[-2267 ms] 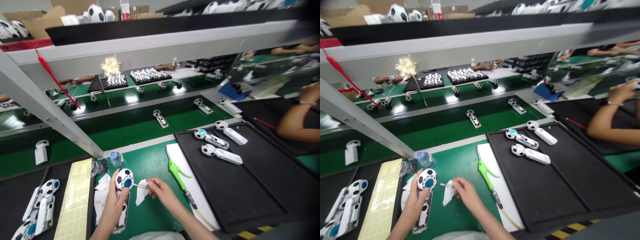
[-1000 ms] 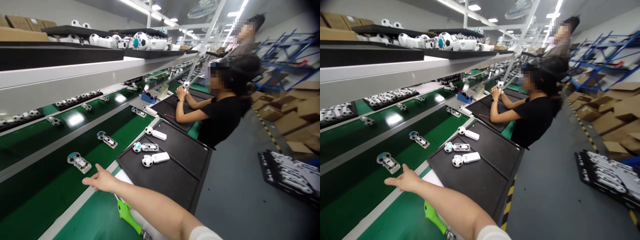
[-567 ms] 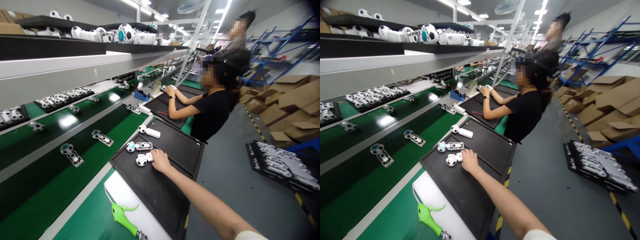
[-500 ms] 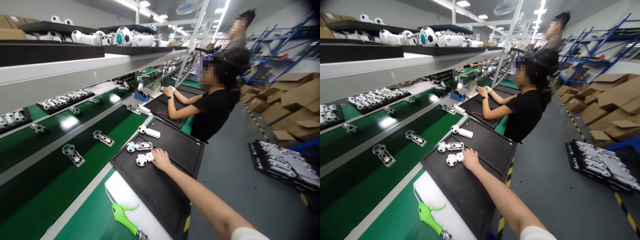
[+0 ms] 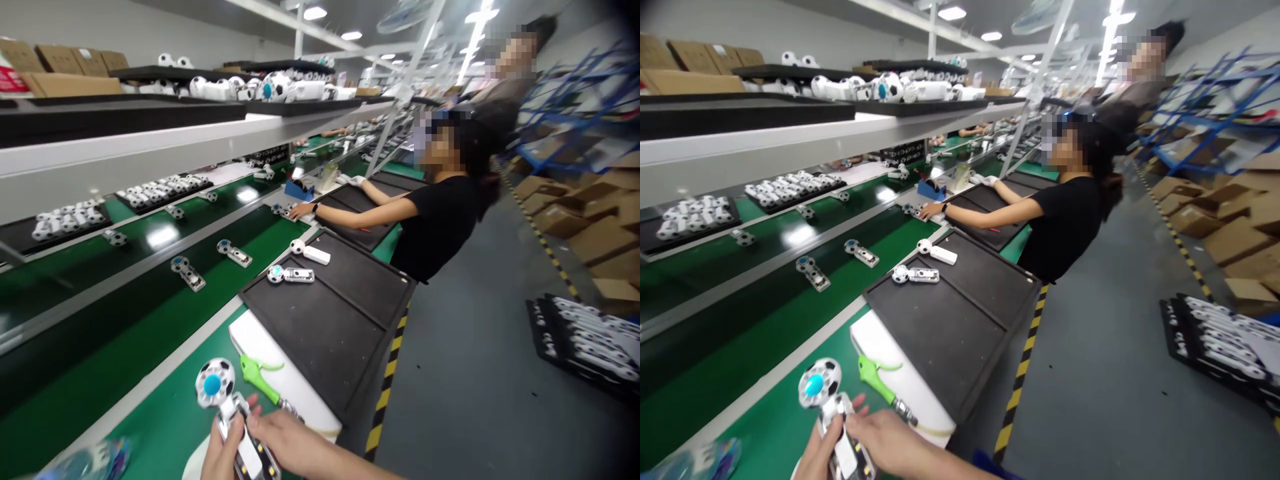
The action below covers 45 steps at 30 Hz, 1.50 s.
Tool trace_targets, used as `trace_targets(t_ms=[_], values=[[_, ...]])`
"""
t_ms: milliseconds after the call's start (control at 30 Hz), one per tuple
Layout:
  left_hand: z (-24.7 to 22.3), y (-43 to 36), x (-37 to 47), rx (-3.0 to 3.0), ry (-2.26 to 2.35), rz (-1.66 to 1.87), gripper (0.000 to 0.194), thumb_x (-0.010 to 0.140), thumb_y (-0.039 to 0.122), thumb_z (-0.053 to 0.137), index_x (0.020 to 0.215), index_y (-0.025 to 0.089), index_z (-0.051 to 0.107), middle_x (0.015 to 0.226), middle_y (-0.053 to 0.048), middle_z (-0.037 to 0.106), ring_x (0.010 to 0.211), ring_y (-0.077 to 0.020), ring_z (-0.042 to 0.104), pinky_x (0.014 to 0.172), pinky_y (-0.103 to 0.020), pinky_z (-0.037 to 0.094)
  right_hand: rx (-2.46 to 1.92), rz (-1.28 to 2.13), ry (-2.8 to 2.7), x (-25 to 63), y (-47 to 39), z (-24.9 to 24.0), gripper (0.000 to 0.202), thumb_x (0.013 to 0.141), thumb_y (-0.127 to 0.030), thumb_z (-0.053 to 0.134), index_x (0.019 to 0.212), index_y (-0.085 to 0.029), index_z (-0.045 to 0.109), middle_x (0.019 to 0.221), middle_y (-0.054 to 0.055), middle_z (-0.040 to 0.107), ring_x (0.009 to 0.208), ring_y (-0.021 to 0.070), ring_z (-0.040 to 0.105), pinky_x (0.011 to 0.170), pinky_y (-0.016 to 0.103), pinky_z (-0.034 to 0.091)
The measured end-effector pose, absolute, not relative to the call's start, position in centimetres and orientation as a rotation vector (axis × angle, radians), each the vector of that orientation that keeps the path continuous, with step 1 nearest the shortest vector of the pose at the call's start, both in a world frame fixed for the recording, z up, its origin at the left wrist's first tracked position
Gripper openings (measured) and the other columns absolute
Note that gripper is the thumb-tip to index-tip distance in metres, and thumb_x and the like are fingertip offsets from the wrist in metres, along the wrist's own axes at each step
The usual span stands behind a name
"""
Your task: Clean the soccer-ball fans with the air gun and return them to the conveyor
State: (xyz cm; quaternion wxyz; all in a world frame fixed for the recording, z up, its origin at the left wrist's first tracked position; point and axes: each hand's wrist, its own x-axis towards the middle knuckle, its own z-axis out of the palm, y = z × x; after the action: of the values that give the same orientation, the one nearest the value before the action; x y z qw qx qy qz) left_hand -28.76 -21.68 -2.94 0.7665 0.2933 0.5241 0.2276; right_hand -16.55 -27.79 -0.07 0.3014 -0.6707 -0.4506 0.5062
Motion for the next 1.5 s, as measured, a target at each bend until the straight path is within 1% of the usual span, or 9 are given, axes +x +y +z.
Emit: trace_targets(t_ms=[100,200,333,567,733,867,1033,1167,1500], values=[[-0.4,-21.5,-30.5,0.640,1.141,0.595,0.061,0.057,0.049,0.076,0.104,0.021,0.050,0.096,-0.007,0.068,0.089,-0.0256,0.064,0.073,-0.035,0.054,-1.989,1.085,-1.290,-15.5,-28.4,-0.7,0.051,0.087,-0.054,0.034,0.078,-0.017,0.067,0.077,0.007,0.067,0.073,0.0200,0.061,0.068,0.030,0.046],[1.6,-20.9,-32.6,0.673,1.171,0.553,0.051,0.064,0.047,0.072,0.099,0.016,0.051,0.078,-0.006,0.068,0.062,-0.0182,0.064,0.057,-0.030,0.053,-2.193,0.799,-1.393,-13.8,-28.3,-2.9,0.033,0.087,-0.037,0.044,0.105,-0.013,0.060,0.105,0.014,0.061,0.098,0.0268,0.054,0.086,0.037,0.039],[2.7,-20.7,-34.8,0.589,1.125,0.553,0.042,0.073,0.042,0.064,0.097,0.010,0.055,0.059,-0.005,0.063,0.047,-0.0131,0.057,0.045,-0.022,0.046,-2.357,0.550,-1.584,-13.9,-27.8,-6.2,0.056,0.077,-0.029,0.061,0.125,-0.008,0.044,0.128,0.022,0.045,0.114,0.0370,0.040,0.092,0.048,0.032],[3.2,-21.9,-37.1,0.529,1.039,0.685,0.038,0.068,0.022,0.069,0.100,0.018,0.050,0.105,-0.008,0.064,0.071,-0.0174,0.065,0.064,-0.033,0.055,-2.460,0.361,-1.764,-15.1,-26.5,-8.3,0.049,0.079,-0.036,0.057,0.117,-0.008,0.046,0.112,0.017,0.052,0.104,0.0303,0.046,0.086,0.044,0.035],[2.6,-22.5,-38.2,0.569,1.001,0.630,0.037,0.069,0.023,0.070,0.100,0.019,0.049,0.105,-0.006,0.063,0.075,-0.0181,0.064,0.067,-0.035,0.055,-2.440,0.517,-1.691,-14.6,-25.2,-7.7,0.032,0.071,-0.031,0.062,0.095,-0.011,0.055,0.101,0.010,0.055,0.104,0.0264,0.046,0.089,0.045,0.036],[1.9,-24.7,-38.8,0.478,1.084,0.572,0.043,0.064,0.027,0.073,0.099,0.019,0.050,0.082,-0.004,0.066,0.069,-0.0182,0.064,0.066,-0.032,0.053,-2.282,0.740,-1.462,-13.9,-25.5,-5.9,0.037,0.070,-0.027,0.060,0.102,-0.011,0.055,0.103,0.012,0.057,0.101,0.0263,0.050,0.090,0.045,0.037],[1.4,-29.1,-39.4,0.432,1.119,0.395,0.059,0.062,0.050,0.072,0.104,0.014,0.051,0.063,-0.007,0.065,0.057,-0.0151,0.059,0.052,-0.022,0.043,-1.862,1.084,-1.063,-12.9,-28.8,-1.6,0.044,0.087,-0.044,0.031,0.109,-0.013,0.051,0.111,0.015,0.060,0.101,0.0237,0.058,0.087,0.039,0.046],[1.3,-29.5,-38.9,0.617,1.167,0.372,0.061,0.063,0.059,0.067,0.098,0.011,0.053,0.057,-0.007,0.063,0.050,-0.0132,0.054,0.046,-0.020,0.037,-1.515,1.278,-1.002,-13.9,-31.5,2.4,0.045,0.086,-0.052,0.038,0.109,-0.016,0.052,0.114,0.013,0.058,0.107,0.0227,0.056,0.091,0.037,0.047],[1.3,-25.3,-37.1,1.303,1.172,0.277,0.046,0.075,0.058,0.053,0.094,0.015,0.055,0.069,-0.003,0.061,0.058,-0.0180,0.058,0.054,-0.026,0.042,-1.508,1.487,-1.496,-18.1,-28.7,8.2,0.041,0.086,-0.052,0.038,0.083,-0.015,0.057,0.081,0.005,0.061,0.072,0.0156,0.053,0.063,0.026,0.040]])
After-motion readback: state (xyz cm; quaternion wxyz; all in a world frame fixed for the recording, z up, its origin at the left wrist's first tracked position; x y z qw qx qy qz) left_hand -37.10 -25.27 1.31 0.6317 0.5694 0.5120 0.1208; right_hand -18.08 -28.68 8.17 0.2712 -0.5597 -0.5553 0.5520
